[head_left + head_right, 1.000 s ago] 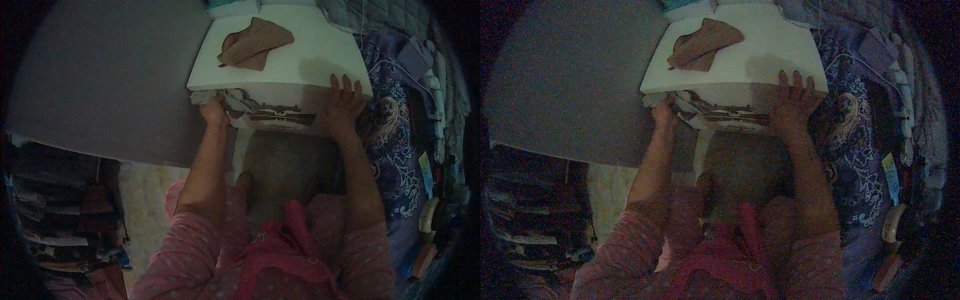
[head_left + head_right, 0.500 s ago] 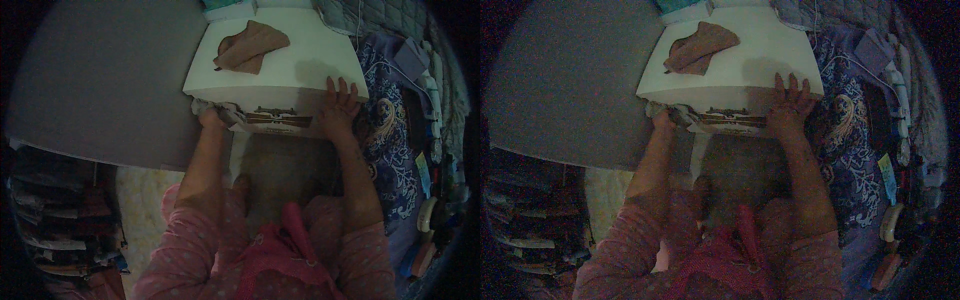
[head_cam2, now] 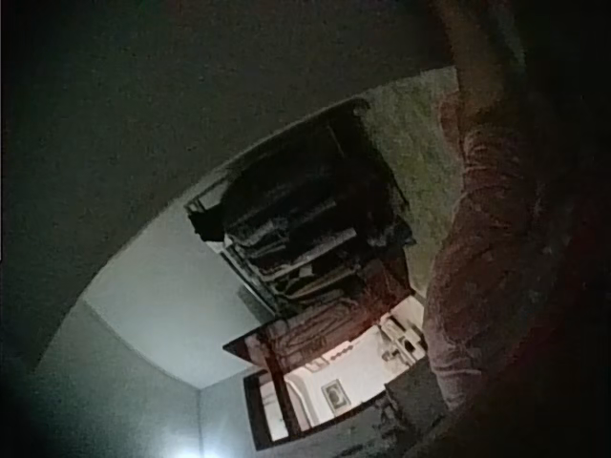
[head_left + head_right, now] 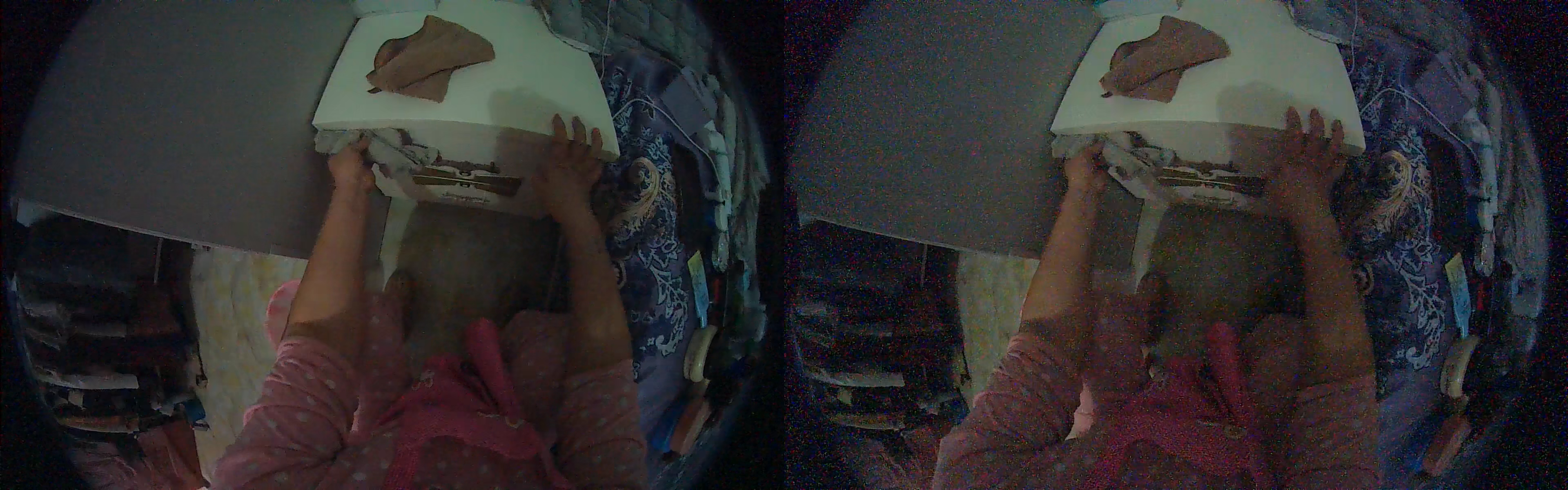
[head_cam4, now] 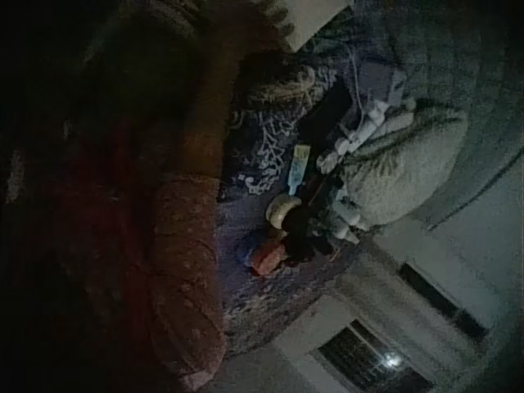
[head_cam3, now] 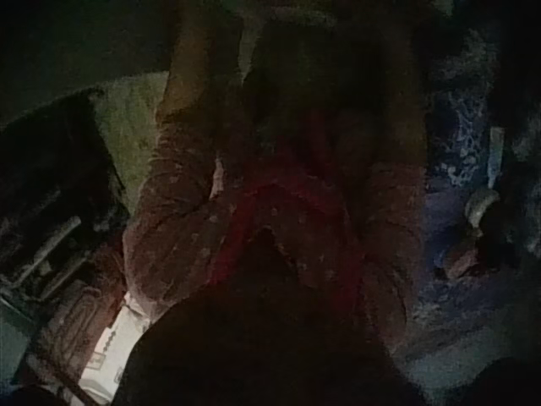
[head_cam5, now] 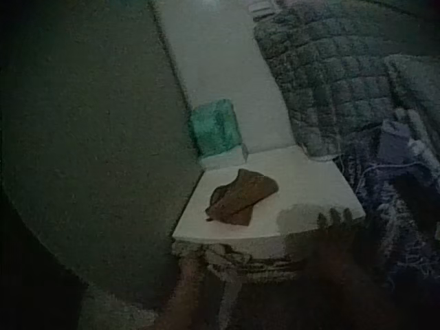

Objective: The person kneels and wipes the front and top of a small white cabinet with a cloth. They then place several small bottles and containers from the bed onto the cabinet top.

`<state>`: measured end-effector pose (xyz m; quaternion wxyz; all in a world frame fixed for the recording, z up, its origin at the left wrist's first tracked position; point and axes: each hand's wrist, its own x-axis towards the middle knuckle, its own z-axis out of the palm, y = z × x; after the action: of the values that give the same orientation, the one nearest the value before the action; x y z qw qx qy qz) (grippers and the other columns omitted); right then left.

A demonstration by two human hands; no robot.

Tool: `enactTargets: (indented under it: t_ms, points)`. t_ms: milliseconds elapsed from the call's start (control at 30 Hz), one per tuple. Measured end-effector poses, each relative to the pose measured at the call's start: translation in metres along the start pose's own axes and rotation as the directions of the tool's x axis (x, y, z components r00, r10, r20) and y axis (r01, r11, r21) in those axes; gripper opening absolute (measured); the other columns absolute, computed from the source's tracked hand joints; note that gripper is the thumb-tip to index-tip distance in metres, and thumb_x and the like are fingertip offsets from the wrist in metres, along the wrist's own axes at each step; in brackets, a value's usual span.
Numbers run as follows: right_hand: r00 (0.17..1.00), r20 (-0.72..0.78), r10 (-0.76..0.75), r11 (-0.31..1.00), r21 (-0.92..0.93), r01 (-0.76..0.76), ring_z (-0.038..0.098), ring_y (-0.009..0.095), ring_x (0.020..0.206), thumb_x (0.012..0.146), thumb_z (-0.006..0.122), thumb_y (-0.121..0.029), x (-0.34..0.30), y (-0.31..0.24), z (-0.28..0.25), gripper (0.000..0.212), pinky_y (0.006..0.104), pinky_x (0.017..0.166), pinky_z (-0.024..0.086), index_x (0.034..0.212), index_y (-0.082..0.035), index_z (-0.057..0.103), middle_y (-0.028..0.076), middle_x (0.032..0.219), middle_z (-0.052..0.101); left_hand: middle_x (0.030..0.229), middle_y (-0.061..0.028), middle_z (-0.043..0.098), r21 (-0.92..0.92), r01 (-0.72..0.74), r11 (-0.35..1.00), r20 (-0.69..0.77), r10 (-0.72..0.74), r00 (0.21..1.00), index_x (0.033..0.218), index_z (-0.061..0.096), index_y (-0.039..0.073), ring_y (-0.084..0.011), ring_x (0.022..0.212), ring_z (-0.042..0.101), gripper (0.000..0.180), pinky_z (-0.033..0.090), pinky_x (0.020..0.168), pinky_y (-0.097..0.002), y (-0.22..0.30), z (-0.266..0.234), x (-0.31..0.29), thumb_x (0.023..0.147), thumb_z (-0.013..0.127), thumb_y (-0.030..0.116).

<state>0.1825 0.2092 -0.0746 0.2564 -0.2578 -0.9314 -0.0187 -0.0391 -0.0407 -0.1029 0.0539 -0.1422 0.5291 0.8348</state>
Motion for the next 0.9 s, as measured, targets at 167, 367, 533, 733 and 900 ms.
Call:
enactTargets:
  t_ms: [167,367,533,733,900]
  points:
    - [0.997,-0.054,-0.061,0.998,-0.039,0.059,0.011,0.042,0.131,0.068,0.069,-0.028,-0.002,0.003,0.003,0.086,0.0602,0.100,0.021,0.140,-0.015,0.023,0.014,0.140,0.022,0.109,-0.0128,0.054,-0.043,-0.045,0.998,0.043,0.047,0.998,0.115,0.048,-0.005,-0.0264,0.094,0.056,0.044,0.048,0.078,-0.0393,-0.008,-0.005,0.001,0.072,0.057,-0.012]
    - [1.000,0.026,-0.014,1.000,-0.003,0.014,0.009,0.043,0.131,0.068,0.071,-0.023,-0.001,-0.003,-0.006,0.089,0.0610,0.100,0.022,0.141,-0.016,0.021,0.014,0.141,0.019,0.112,-0.0108,0.053,0.041,-0.043,0.998,0.001,0.043,0.999,0.122,0.045,0.001,-0.0262,0.095,0.055,0.055,0.048,0.078,-0.0404,-0.016,-0.010,0.006,0.071,0.055,-0.015]
    - [0.999,0.038,-0.033,0.999,0.022,0.033,0.008,0.044,0.131,0.066,0.072,-0.017,-0.001,0.006,-0.009,0.093,0.0593,0.101,0.023,0.142,-0.018,0.017,0.014,0.143,0.016,0.108,-0.0101,0.055,0.163,-0.166,0.973,0.088,0.153,0.984,0.120,0.048,0.002,-0.0256,0.090,0.057,0.051,0.050,0.073,-0.0388,-0.036,-0.016,0.024,0.072,0.056,-0.012]
    - [0.997,0.078,-0.003,1.000,-0.005,0.003,0.009,0.043,0.131,0.068,0.070,-0.019,0.002,-0.001,-0.009,0.090,0.0573,0.102,0.023,0.142,-0.018,0.018,0.014,0.143,0.017,0.102,-0.0118,0.058,0.580,-0.365,0.729,0.269,0.251,0.930,0.116,0.051,0.002,-0.0290,0.084,0.060,0.040,0.051,0.070,-0.0416,-0.100,-0.068,0.110,0.078,0.059,0.009]
    - [0.995,-0.069,-0.072,0.996,0.052,0.076,0.008,0.044,0.131,0.062,0.071,-0.024,0.003,0.014,0.012,0.094,0.0649,0.099,0.021,0.141,-0.020,0.021,0.014,0.142,0.017,0.105,-0.0118,0.060,0.709,0.075,0.701,0.048,-0.155,0.987,0.119,0.053,0.008,-0.0290,0.093,0.060,0.041,0.050,0.074,-0.0411,-0.124,-0.077,0.129,0.082,0.055,0.024]
